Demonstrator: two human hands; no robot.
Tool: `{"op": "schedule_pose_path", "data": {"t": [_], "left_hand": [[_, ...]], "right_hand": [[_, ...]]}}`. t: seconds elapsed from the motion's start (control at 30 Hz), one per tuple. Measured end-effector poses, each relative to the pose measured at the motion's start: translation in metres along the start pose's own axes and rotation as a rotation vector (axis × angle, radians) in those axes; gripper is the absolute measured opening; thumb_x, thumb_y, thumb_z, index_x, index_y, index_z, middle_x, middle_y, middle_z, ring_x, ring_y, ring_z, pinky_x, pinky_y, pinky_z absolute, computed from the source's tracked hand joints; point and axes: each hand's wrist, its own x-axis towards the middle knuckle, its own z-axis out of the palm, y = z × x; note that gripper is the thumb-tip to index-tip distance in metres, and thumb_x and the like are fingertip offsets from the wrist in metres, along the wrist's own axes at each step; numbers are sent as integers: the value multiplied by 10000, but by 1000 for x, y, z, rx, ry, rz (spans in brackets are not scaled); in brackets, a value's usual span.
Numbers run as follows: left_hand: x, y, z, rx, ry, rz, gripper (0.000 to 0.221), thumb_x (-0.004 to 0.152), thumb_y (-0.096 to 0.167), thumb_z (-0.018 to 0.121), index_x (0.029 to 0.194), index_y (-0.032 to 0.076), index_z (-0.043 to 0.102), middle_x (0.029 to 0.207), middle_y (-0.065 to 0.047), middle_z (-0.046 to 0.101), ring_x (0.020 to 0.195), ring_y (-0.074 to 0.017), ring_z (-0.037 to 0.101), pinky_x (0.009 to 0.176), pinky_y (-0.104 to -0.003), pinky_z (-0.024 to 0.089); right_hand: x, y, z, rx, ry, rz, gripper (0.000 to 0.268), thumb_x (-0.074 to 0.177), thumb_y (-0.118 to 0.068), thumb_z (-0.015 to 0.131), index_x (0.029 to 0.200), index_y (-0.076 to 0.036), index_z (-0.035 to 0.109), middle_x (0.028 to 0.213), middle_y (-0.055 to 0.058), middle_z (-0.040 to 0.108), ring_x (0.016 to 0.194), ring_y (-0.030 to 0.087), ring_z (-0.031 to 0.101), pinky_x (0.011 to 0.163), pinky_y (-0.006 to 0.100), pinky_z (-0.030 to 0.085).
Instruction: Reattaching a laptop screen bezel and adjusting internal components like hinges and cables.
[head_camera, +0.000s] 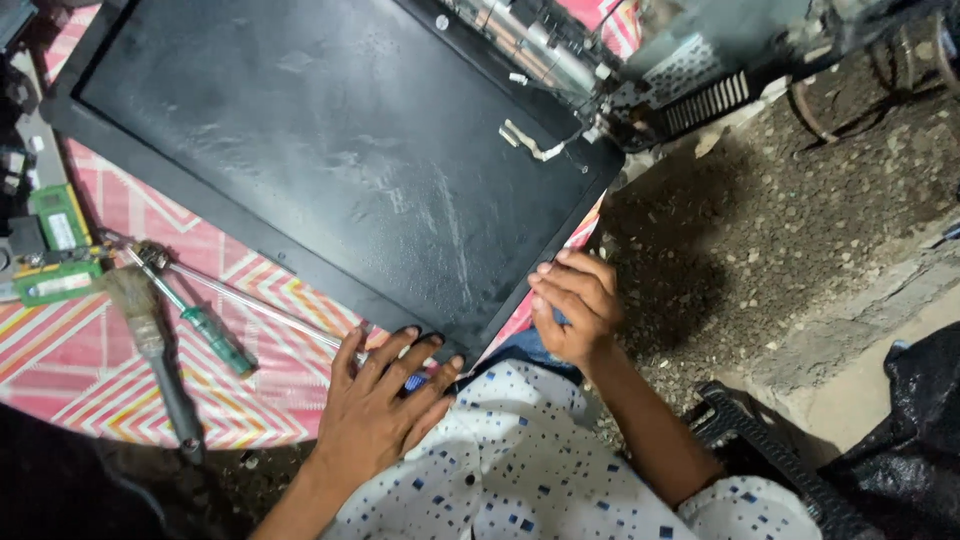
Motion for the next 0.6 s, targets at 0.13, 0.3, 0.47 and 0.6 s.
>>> {"op": "schedule_pose_path", "data": {"t": [0.13,0.3,0.47,0.6], "left_hand": [[-1,5,-2,0,-19,17,447,965,425,619,1356,229,527,1307,-63,583,1243,-286,525,1108,-601,303],[-6,12,2,94,-24,18,450,963,430,594,1343,189,580,1361,-36,577,1261,-279,525,1107,-559,299],[2,23,-3,38,-12,21,356,998,354,559,1244,108,636,1264,-57,629,1200,-278,562,1112,-505,326],[2,21,1,82,-44,15,382,999,334,545,1334,154,588,1273,-40,610,1188,-270,552,1105,-496,323]], "right_hand": [[13,-6,-12,-3,-39,14,197,940,-89,604,906,23,762,951,117,708,999,304,628,905,387,566],[14,-2,-21,-80,-96,9,262,971,-209,568,974,-29,756,1028,116,700,972,274,653,879,406,496],[19,2,-21,-117,-36,90,357,1013,-261,523,969,7,756,1068,144,689,1012,320,630,890,436,534],[13,10,-16,-82,-41,79,357,1023,-260,528,981,15,753,1097,157,670,1002,323,621,903,445,567]]}}
